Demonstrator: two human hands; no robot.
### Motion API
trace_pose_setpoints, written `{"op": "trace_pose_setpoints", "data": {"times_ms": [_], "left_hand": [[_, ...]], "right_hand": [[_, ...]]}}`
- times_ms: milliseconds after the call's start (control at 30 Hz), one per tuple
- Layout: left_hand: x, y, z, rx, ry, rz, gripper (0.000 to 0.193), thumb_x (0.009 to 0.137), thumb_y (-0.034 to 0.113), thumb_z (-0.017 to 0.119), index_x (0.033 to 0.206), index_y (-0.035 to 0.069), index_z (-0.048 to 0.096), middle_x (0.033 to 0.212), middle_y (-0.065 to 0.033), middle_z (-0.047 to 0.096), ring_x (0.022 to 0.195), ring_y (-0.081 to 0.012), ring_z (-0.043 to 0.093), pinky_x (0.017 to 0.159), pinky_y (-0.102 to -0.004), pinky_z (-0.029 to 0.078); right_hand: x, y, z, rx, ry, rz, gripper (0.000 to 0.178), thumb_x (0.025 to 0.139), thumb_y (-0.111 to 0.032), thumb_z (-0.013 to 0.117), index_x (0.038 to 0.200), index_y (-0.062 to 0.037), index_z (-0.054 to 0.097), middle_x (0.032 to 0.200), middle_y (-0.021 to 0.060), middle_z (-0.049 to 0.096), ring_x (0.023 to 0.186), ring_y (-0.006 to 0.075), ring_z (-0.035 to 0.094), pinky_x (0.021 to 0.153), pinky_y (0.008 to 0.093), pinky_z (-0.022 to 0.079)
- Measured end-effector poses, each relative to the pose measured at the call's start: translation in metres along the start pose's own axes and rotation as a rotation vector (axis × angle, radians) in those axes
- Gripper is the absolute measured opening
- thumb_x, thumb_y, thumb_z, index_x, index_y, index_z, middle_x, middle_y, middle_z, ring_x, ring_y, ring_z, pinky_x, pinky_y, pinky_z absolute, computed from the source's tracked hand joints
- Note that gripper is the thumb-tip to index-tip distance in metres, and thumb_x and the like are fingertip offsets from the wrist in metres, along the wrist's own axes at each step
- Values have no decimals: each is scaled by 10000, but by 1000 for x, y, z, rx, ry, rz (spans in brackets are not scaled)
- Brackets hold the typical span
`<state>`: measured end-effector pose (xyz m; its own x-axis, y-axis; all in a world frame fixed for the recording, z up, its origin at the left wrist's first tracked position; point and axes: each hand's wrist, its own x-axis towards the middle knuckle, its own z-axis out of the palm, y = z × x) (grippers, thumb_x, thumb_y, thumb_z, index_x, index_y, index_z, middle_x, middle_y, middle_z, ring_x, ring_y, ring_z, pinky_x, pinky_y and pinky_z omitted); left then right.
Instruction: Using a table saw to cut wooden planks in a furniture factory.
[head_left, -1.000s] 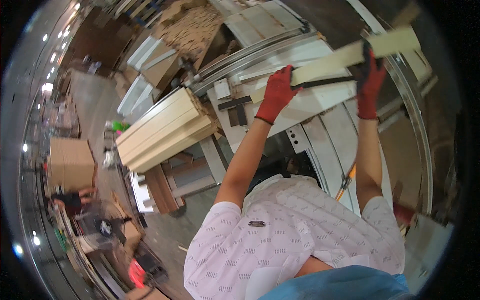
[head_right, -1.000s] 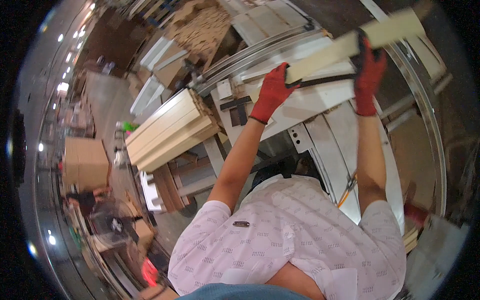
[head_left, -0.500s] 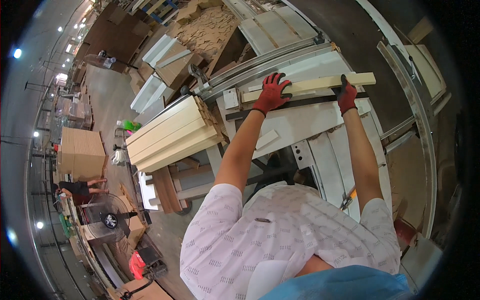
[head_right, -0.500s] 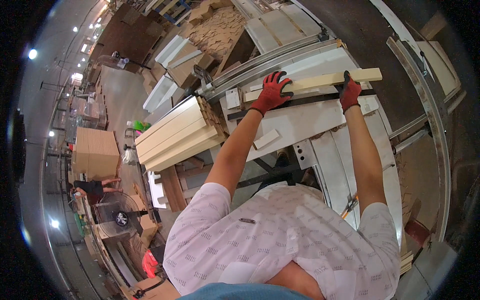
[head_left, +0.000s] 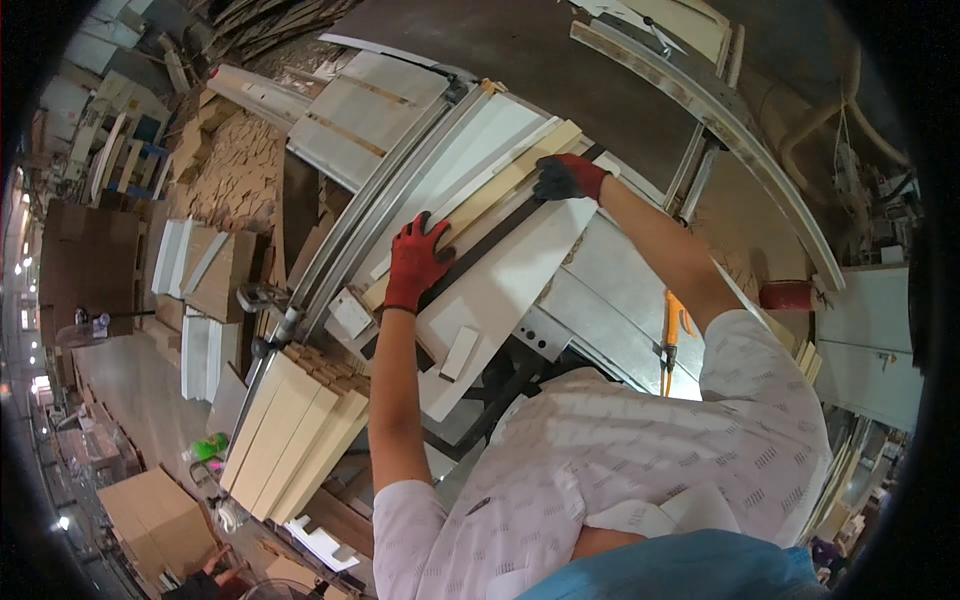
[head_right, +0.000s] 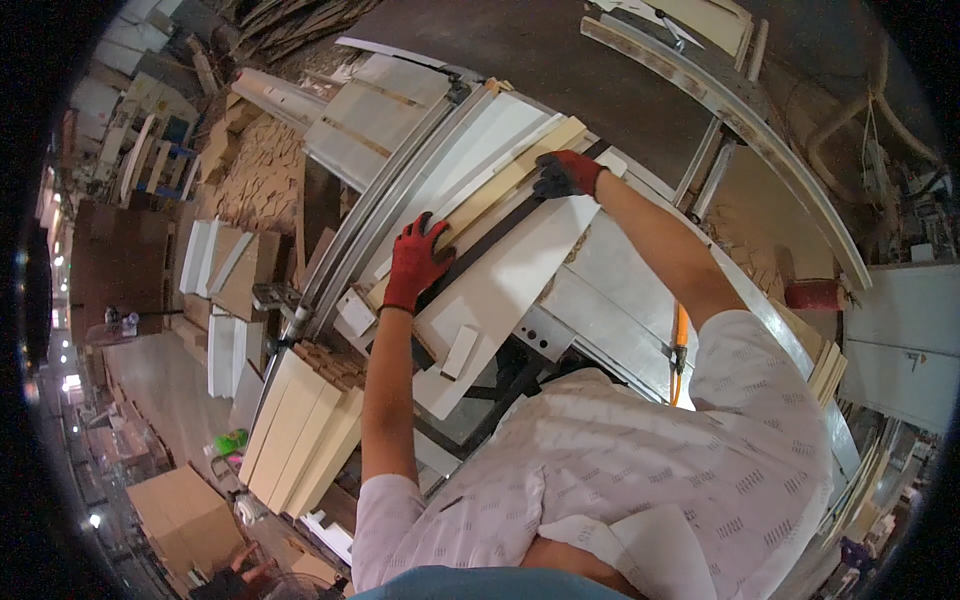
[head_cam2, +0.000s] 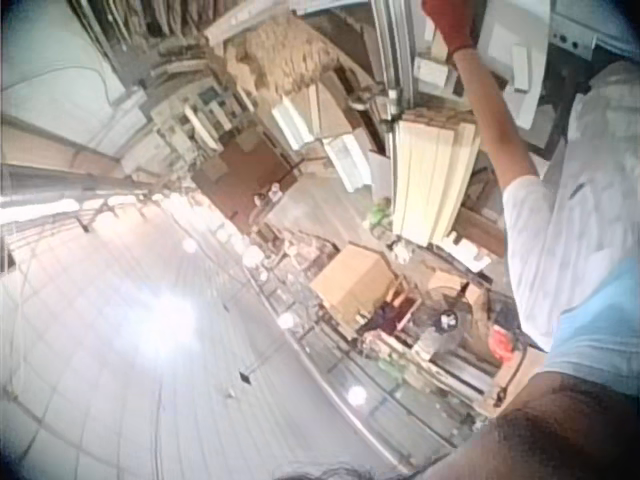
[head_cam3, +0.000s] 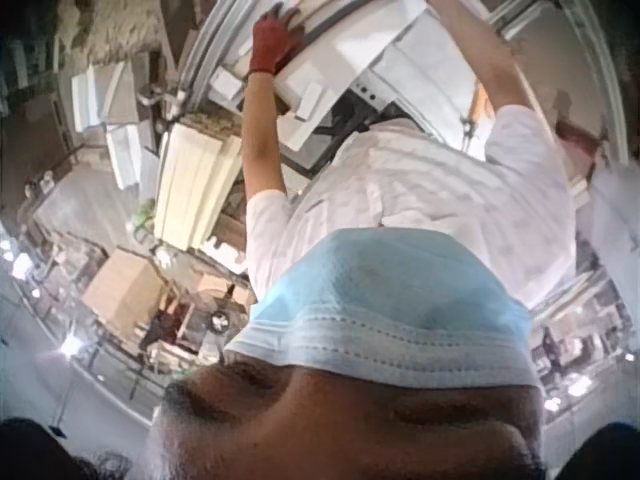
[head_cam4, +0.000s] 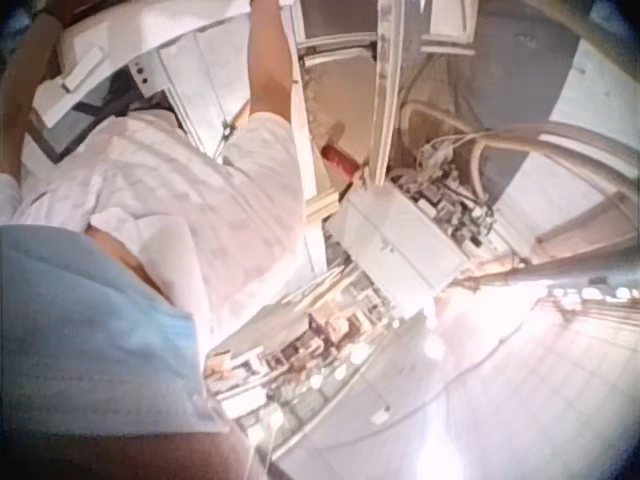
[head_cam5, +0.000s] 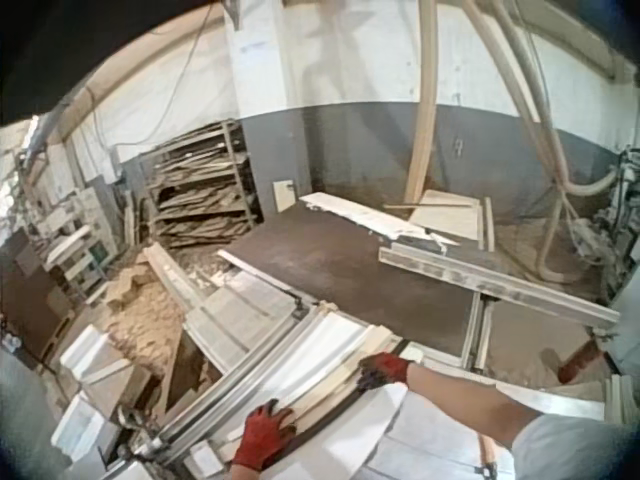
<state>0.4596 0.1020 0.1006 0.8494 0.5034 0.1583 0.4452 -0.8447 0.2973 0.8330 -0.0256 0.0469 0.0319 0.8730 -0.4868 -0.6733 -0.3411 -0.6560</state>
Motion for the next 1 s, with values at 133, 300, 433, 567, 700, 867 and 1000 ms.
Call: {"op": "trace_pose_setpoints", "data": {"times_ms": [133,300,433,567,700,867,1000], "left_hand": [[14,11,-8,85,-203,-93,658,697,347,782,1304,256,544,1331,-147,495,1152,-353,519,949,-473,443],[23,22,5,86,-191,-54,687,693,318,789,1326,250,533,1330,-164,501,1144,-367,531,957,-471,453],[-21,-18,-5,79,-56,-106,583,722,307,740,1281,232,592,1279,-166,533,1132,-351,540,946,-478,445],[-4,-11,10,-5,5,-29,585,715,283,742,1281,247,601,1309,-165,521,1163,-346,514,954,-499,430],[-10,-6,11,4,70,-59,574,720,317,749,1273,259,610,1278,-150,528,1136,-331,514,948,-480,419],[-3,-3,7,4,44,-40,563,777,436,727,1297,267,594,1222,-143,536,1097,-331,528,921,-454,435],[30,11,26,25,88,26,488,812,454,686,1257,263,626,1167,-148,556,1075,-326,532,896,-443,433]], "right_hand": [[20,-1,-11,25,41,33,418,939,-424,581,1185,-87,587,1100,176,668,948,338,678,845,462,567],[4,-48,-66,-1367,765,-243,447,847,-490,636,944,-59,703,831,143,711,753,311,698,717,395,564],[23,-82,2,-1707,834,-28,556,847,-556,570,1067,-60,690,1103,228,675,1066,395,636,878,470,519],[42,-94,-130,-1610,637,-193,568,863,-521,613,985,27,704,1005,271,675,959,398,653,797,460,482],[57,-86,-181,-1657,566,-553,409,917,-404,555,990,-25,691,951,250,673,901,448,620,763,517,479],[70,-65,-133,-1512,575,-578,382,895,-351,597,999,10,670,902,273,661,853,394,641,698,468,479],[50,-74,-106,-1424,746,-322,504,894,-421,589,985,70,659,940,279,670,868,404,648,696,478,479]]}}
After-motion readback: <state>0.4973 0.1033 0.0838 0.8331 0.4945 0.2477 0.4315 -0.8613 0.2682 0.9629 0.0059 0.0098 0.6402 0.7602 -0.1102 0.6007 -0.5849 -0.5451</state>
